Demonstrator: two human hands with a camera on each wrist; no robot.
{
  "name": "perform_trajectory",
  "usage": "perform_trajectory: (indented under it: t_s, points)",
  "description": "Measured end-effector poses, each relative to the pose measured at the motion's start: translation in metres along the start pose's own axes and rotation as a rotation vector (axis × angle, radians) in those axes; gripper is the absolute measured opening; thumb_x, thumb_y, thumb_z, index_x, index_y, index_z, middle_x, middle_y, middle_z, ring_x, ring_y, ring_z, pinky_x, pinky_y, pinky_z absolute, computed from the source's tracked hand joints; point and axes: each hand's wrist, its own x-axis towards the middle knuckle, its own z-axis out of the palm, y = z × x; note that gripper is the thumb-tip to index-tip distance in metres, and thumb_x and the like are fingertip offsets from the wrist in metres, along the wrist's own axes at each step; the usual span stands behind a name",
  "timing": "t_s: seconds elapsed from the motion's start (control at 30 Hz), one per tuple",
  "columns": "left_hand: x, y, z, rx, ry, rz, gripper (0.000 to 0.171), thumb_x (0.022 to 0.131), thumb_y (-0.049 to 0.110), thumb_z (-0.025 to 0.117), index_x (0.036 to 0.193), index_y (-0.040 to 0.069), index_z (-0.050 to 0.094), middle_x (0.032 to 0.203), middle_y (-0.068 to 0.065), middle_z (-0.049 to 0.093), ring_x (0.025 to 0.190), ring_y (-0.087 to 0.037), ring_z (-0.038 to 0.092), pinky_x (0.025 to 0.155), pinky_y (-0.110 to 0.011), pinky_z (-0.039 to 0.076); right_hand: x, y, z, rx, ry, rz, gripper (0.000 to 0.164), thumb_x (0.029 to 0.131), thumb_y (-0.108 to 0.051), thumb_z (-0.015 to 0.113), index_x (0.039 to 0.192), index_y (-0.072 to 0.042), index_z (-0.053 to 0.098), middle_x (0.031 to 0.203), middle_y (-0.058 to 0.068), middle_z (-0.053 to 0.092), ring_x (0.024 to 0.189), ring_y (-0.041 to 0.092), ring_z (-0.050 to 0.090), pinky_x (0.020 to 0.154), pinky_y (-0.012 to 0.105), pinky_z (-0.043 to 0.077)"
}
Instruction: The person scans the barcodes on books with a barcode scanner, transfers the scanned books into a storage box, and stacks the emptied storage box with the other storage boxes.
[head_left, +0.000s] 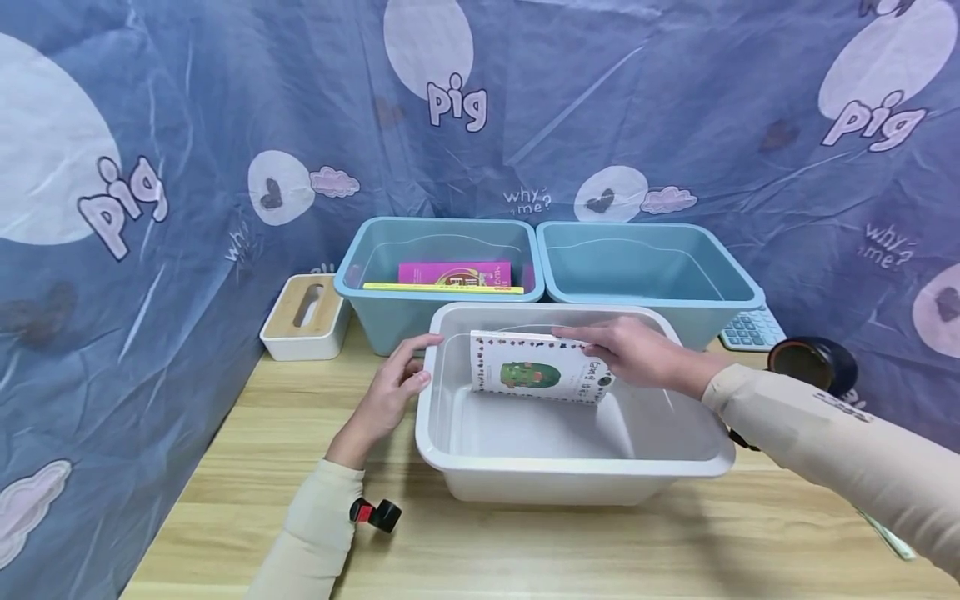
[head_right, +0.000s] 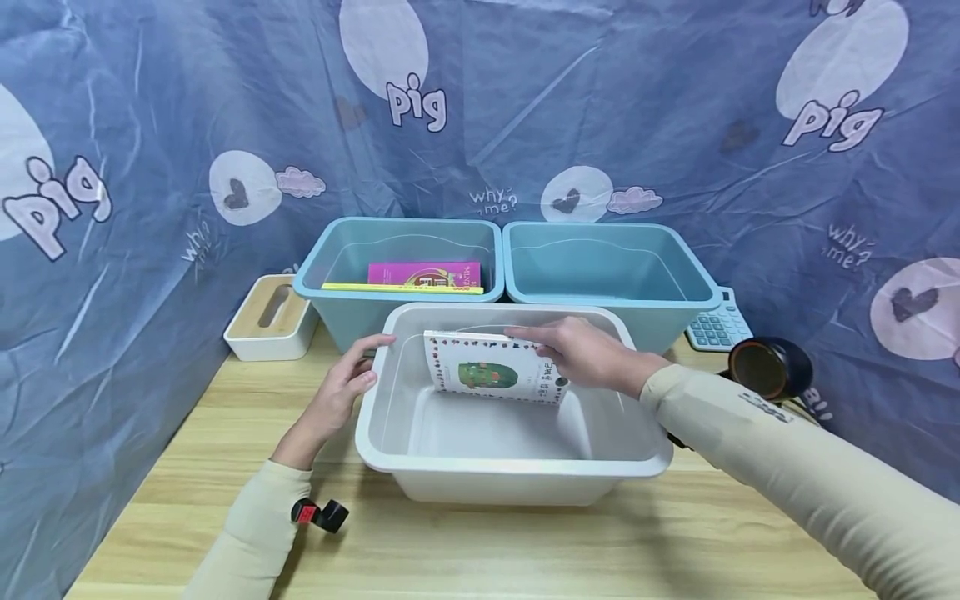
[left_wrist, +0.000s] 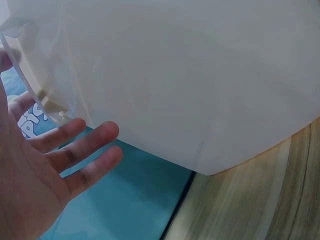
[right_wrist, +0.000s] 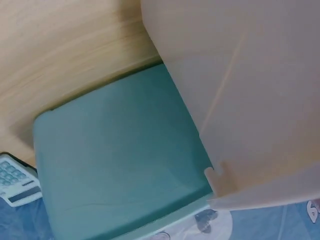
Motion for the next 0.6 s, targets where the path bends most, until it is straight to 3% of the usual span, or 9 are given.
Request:
perform_trajectory:
  t_s: [0.13, 0.27, 0.47, 0.6]
  points:
    - [0.000, -0.001, 0.001, -0.016, -0.002, 0.002, 0.051, 0.096, 0.018, 0.048, 0.146, 0.007, 0.045, 0.140, -0.022, 0.047, 0.109, -0.046, 0.065, 0.084, -0.029, 0.056, -0.001, -0.004, -0.004, 0.000, 0.043, 0.000, 0.053, 0.084, 0.011, 0.066, 0.133, -0.009, 0.066, 0.107, 0.012, 0.076, 0.059, 0.002, 0.045, 0.052, 0.022, 0.039]
    - [0.001, -0.002, 0.002, -0.021, -0.005, 0.008, 0.051, 0.096, 0.017, 0.048, 0.146, 0.006, 0.045, 0.140, -0.022, 0.047, 0.109, -0.047, 0.065, 0.084, -0.029, 0.056, -0.002, -0.007, -0.015, 0.006, 0.116, -0.064, 0.053, 0.079, 0.016, 0.066, 0.128, -0.006, 0.069, 0.102, 0.010, 0.077, 0.064, 0.004, 0.053, 0.054, 0.021, 0.042]
    - [0.000, -0.002, 0.001, -0.009, -0.004, 0.003, 0.050, 0.096, 0.017, 0.048, 0.146, 0.007, 0.045, 0.140, -0.021, 0.048, 0.108, -0.043, 0.066, 0.084, -0.029, 0.056, -0.008, -0.015, -0.044, 0.034, 0.292, -0.131, 0.054, 0.074, 0.021, 0.068, 0.122, -0.003, 0.072, 0.097, 0.012, 0.077, 0.070, 0.012, 0.067, 0.055, 0.014, 0.045]
    - [0.000, -0.001, 0.000, -0.009, -0.006, -0.001, 0.050, 0.097, 0.017, 0.048, 0.146, 0.007, 0.045, 0.139, -0.021, 0.048, 0.107, -0.042, 0.066, 0.083, -0.029, 0.055, -0.016, -0.024, -0.071, 0.050, 0.423, -0.114, 0.054, 0.071, 0.023, 0.069, 0.118, -0.002, 0.073, 0.097, 0.015, 0.077, 0.072, 0.003, 0.065, 0.054, 0.011, 0.047]
